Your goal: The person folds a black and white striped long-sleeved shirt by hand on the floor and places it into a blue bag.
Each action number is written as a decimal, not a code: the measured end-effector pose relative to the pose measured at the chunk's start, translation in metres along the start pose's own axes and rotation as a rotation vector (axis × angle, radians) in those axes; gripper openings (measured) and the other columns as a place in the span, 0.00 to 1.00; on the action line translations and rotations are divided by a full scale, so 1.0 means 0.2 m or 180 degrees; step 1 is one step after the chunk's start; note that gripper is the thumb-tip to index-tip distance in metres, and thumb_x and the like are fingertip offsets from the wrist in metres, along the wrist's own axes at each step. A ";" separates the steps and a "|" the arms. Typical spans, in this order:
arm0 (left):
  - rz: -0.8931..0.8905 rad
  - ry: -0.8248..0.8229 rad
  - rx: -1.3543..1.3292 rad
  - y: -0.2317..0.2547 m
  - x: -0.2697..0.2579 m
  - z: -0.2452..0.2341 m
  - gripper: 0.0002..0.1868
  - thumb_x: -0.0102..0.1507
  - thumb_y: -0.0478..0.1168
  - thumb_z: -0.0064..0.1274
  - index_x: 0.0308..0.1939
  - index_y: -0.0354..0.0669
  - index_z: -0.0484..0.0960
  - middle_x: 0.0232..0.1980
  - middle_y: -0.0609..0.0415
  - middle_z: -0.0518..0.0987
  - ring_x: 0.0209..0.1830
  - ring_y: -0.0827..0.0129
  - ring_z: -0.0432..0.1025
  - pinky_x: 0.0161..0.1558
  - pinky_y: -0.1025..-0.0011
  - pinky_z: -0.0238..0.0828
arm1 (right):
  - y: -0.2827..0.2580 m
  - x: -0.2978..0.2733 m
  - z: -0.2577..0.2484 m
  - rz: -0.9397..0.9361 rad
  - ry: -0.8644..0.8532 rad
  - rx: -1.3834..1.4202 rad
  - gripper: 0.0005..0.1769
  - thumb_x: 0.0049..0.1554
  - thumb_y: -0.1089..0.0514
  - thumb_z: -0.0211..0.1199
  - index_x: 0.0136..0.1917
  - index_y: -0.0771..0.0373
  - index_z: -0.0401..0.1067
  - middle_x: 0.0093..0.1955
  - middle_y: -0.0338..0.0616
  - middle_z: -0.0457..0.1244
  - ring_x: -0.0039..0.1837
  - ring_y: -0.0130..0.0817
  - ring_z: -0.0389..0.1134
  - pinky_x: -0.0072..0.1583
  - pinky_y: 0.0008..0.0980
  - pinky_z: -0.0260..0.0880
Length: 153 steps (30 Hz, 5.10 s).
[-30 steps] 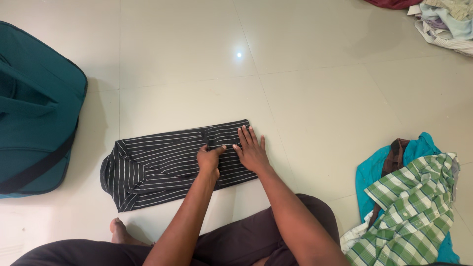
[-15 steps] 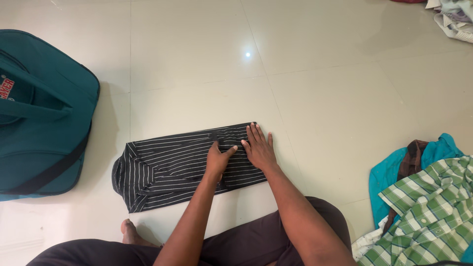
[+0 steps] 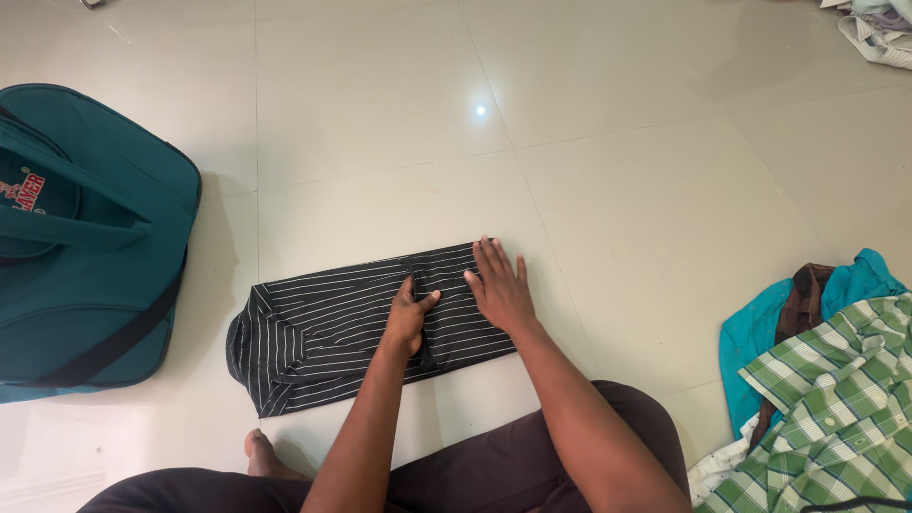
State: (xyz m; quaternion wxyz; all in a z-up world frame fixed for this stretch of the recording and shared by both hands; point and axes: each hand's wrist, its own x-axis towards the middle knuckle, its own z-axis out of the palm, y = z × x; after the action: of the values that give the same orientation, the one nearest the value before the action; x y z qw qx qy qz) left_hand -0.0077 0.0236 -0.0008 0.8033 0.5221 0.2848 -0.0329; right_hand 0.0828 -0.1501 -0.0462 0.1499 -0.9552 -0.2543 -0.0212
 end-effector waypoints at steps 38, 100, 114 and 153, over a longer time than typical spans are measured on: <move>0.1890 0.1007 0.5157 -0.30 -0.10 -0.03 0.34 0.71 0.60 0.25 0.80 0.57 0.50 0.83 0.45 0.44 0.82 0.52 0.38 0.77 0.47 0.29 | -0.08 -0.05 -0.20 0.0097 0.0415 0.0099 0.37 0.68 0.37 0.37 0.84 0.52 0.42 0.87 0.44 0.38 0.86 0.44 0.36 0.78 0.63 0.35; 0.0496 0.1152 0.2079 0.03 0.05 -0.15 0.28 0.63 0.49 0.59 0.61 0.35 0.73 0.50 0.36 0.81 0.48 0.54 0.77 0.47 0.60 0.75 | -0.03 -0.19 -0.36 0.0056 0.0431 0.0622 0.15 0.56 0.54 0.67 0.56 0.55 0.72 0.61 0.44 0.64 0.62 0.44 0.63 0.57 0.44 0.69; 0.0190 0.0975 0.1450 -0.27 -0.08 -0.07 0.17 0.52 0.41 0.68 0.28 0.27 0.81 0.32 0.42 0.80 0.29 0.62 0.72 0.35 0.64 0.69 | 0.01 -0.51 -0.30 0.0940 -0.1345 0.0454 0.36 0.50 0.45 0.74 0.68 0.51 0.66 0.71 0.43 0.56 0.72 0.44 0.59 0.66 0.45 0.67; -0.0590 -0.0011 -0.0222 -0.08 0.08 -0.02 0.25 0.61 0.31 0.57 0.62 0.32 0.72 0.57 0.39 0.80 0.55 0.54 0.77 0.56 0.61 0.79 | 0.29 -0.20 -0.45 0.1127 0.0111 0.1534 0.17 0.60 0.47 0.62 0.58 0.57 0.76 0.56 0.41 0.72 0.60 0.37 0.72 0.60 0.39 0.71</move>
State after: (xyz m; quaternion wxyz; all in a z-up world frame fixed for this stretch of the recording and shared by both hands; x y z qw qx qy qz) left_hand -0.0017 0.0235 -0.0230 0.8150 0.4652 0.3313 -0.0980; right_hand 0.0789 -0.2434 0.0192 0.3780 -0.9211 -0.0789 0.0498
